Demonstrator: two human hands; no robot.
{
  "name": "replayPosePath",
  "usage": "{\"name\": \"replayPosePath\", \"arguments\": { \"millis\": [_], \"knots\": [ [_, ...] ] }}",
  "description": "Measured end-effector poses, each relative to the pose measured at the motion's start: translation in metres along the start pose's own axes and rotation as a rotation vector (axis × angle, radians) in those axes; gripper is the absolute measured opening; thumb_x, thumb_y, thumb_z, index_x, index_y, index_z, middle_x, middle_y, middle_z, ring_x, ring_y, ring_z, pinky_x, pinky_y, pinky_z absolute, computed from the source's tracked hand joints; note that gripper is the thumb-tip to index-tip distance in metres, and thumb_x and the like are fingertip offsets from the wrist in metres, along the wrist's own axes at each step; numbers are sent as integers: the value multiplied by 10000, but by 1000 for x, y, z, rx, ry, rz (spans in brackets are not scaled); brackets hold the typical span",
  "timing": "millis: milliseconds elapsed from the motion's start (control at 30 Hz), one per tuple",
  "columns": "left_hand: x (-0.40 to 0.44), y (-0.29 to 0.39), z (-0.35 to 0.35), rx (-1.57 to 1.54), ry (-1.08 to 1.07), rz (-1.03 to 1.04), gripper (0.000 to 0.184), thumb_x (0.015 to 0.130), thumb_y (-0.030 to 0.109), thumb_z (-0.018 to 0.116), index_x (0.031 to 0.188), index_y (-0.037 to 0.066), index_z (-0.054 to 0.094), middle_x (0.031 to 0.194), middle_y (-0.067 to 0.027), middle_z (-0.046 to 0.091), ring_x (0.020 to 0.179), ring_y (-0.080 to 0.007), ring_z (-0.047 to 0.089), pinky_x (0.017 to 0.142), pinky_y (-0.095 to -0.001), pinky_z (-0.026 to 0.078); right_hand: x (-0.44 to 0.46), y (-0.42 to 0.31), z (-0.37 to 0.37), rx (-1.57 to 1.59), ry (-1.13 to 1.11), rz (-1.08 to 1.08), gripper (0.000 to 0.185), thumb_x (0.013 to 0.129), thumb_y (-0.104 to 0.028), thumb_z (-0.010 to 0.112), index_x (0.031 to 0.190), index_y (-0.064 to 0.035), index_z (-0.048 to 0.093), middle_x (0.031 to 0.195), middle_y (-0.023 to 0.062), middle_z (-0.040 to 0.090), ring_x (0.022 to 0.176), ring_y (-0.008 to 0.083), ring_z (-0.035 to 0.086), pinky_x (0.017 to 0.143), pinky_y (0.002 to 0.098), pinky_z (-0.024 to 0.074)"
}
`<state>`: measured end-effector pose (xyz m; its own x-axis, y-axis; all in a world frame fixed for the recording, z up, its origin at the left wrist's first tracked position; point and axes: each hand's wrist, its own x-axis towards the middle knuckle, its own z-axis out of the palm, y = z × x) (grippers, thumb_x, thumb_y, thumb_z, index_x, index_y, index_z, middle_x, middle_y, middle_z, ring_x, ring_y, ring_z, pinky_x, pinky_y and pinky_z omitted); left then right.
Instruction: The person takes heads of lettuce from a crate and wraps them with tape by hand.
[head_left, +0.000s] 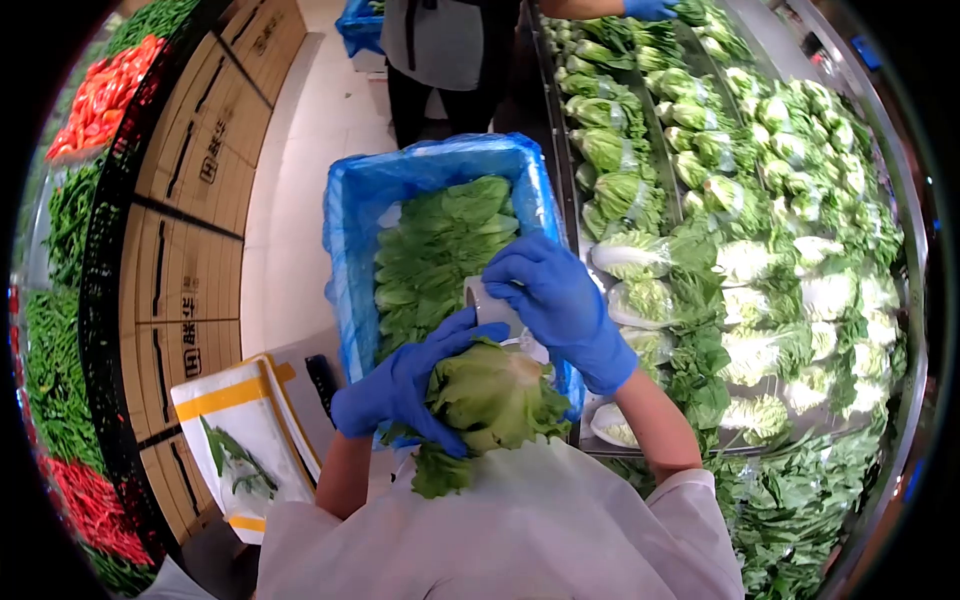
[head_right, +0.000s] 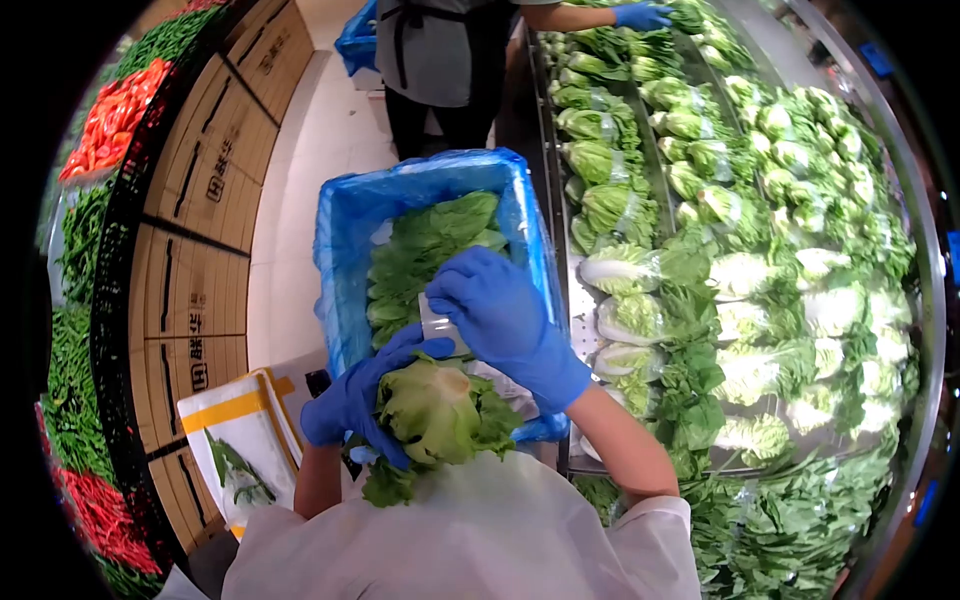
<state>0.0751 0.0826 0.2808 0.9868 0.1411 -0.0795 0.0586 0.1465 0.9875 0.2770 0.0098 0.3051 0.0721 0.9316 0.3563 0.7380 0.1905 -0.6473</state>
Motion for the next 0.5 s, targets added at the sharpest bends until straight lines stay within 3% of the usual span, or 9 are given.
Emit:
{"name": "replayPosePath", "arguments": {
  "millis": [67,100,133,200,233,333,400,467,500],
  "knots": [
    [1,-1,1,-57,26,-61,1034,411,216,873,1296,38,368,1276,-82,423,1154,-181,415,997,-313,313,-5,9,5,-104,-54,-27,128,722,-51,584,849,-67,577,815,84,543,796,284,518,701,348,435],
    [3,-2,0,-55,25,-62,1034,411,216,873,1296,38,368,1276,-82,423,1154,-181,415,997,-313,313,-8,18,8,19,-22,12,124,755,-53,565,878,-43,556,783,70,556,742,219,542,685,320,438],
    [6,-3,-3,27,-46,-28,1046,409,208,873,1301,33,355,1269,-80,431,1151,-175,417,993,-308,316,-9,21,7,24,-22,11,124,755,-53,565,878,-43,556,783,70,556,742,219,542,685,320,438],
    [6,-8,-7,110,-111,-1,1058,408,200,873,1306,29,342,1262,-77,438,1148,-170,420,989,-303,320,-12,27,4,651,-7,506,72,829,-87,536,863,-24,527,786,37,567,704,130,524,628,241,413],
    [6,-11,-8,-21,-134,-36,1071,399,195,875,1307,23,335,1258,-81,444,1147,-169,423,986,-299,321,-9,23,-2,832,-1,578,116,861,-133,525,873,-18,534,752,20,558,694,79,507,614,211,394],
    [2,-18,-9,-297,-145,-99,1107,365,192,882,1308,14,330,1249,-86,456,1136,-166,435,983,-295,323,-9,17,-9,898,12,713,133,852,-141,541,890,-14,542,735,30,565,688,87,518,614,206,394],
    [-1,-16,-12,-441,-133,-122,1130,340,195,887,1307,12,331,1244,-88,463,1127,-165,445,983,-295,323,-13,22,-11,961,15,695,157,856,-158,544,887,-5,542,778,39,572,700,88,527,609,215,405],
    [-2,-8,-18,-416,-224,16,930,526,223,831,1295,11,353,1237,-107,473,1113,-188,473,964,-317,363,-15,22,-12,1195,51,697,227,863,-196,542,933,21,544,852,72,588,712,92,536,625,226,433],
    [-4,-10,-17,-414,-225,15,930,526,223,831,1295,11,353,1237,-107,473,1113,-188,473,964,-317,363,-15,24,-10,1196,53,696,227,863,-196,542,933,21,544,852,72,588,712,92,536,625,226,433]
  ]
}}
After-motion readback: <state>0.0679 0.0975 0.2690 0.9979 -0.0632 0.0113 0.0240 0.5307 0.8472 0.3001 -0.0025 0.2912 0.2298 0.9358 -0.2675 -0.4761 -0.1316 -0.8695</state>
